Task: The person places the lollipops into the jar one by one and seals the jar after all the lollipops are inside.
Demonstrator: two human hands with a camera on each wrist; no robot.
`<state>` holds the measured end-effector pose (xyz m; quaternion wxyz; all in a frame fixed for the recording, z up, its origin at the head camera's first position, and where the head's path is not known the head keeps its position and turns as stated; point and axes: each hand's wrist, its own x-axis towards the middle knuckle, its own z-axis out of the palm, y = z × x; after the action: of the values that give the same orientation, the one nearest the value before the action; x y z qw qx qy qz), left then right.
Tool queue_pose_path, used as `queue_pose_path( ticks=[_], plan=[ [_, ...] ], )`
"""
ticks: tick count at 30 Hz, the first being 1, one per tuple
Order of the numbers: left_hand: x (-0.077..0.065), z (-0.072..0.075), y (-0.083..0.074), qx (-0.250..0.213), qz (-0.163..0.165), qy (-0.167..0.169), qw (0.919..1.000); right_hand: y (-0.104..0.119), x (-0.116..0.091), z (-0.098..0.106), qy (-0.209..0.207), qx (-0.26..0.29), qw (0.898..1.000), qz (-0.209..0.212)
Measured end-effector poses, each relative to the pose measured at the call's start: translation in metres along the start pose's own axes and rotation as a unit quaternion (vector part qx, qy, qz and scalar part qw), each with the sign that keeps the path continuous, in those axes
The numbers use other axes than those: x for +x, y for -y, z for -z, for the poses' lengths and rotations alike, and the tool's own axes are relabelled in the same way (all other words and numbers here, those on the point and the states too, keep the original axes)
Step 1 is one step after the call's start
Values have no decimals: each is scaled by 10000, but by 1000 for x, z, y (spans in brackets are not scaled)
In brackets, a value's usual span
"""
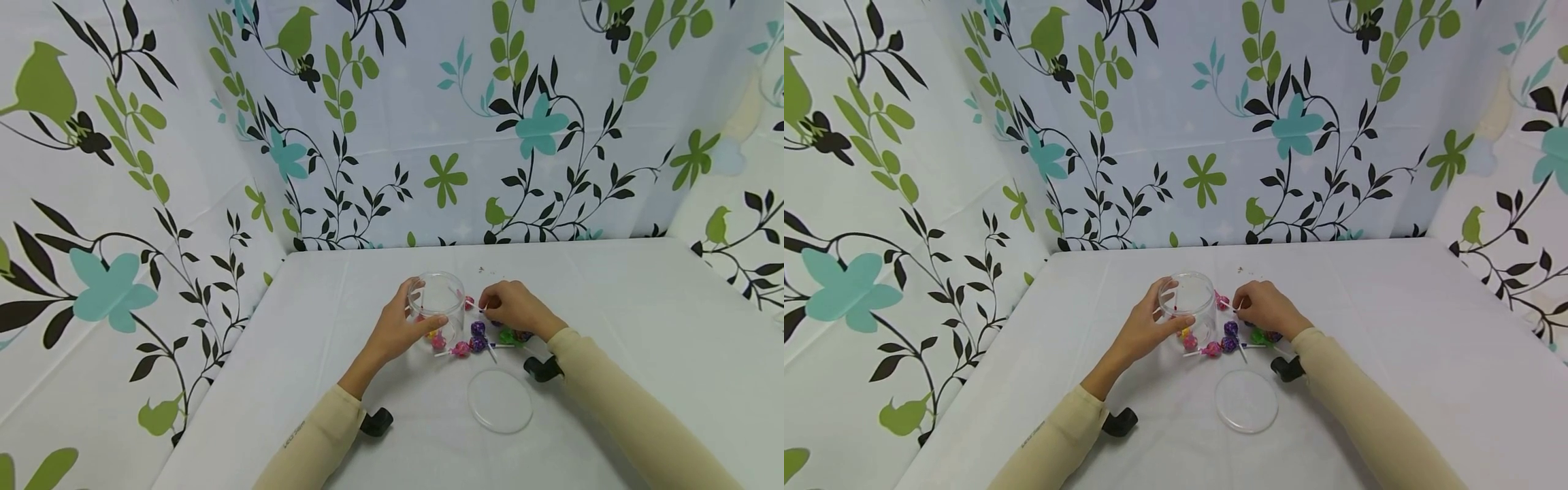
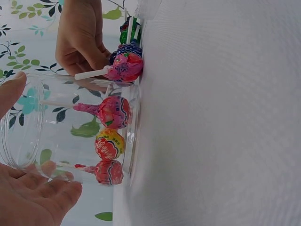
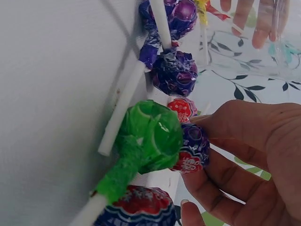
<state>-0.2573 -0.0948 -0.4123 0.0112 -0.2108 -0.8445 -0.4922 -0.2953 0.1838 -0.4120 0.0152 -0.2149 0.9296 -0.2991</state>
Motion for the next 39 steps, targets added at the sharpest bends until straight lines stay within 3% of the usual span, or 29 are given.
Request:
queue_pose_path(
  ticks=[19,39],
  plan=[
    [2,-2,4,55,8,-29,10000,13,-4,27,-337,135,9993,-40],
    [1,-1,3,85,80,-31,9999,37,0,47,-842,36,9960,310]
  ],
)
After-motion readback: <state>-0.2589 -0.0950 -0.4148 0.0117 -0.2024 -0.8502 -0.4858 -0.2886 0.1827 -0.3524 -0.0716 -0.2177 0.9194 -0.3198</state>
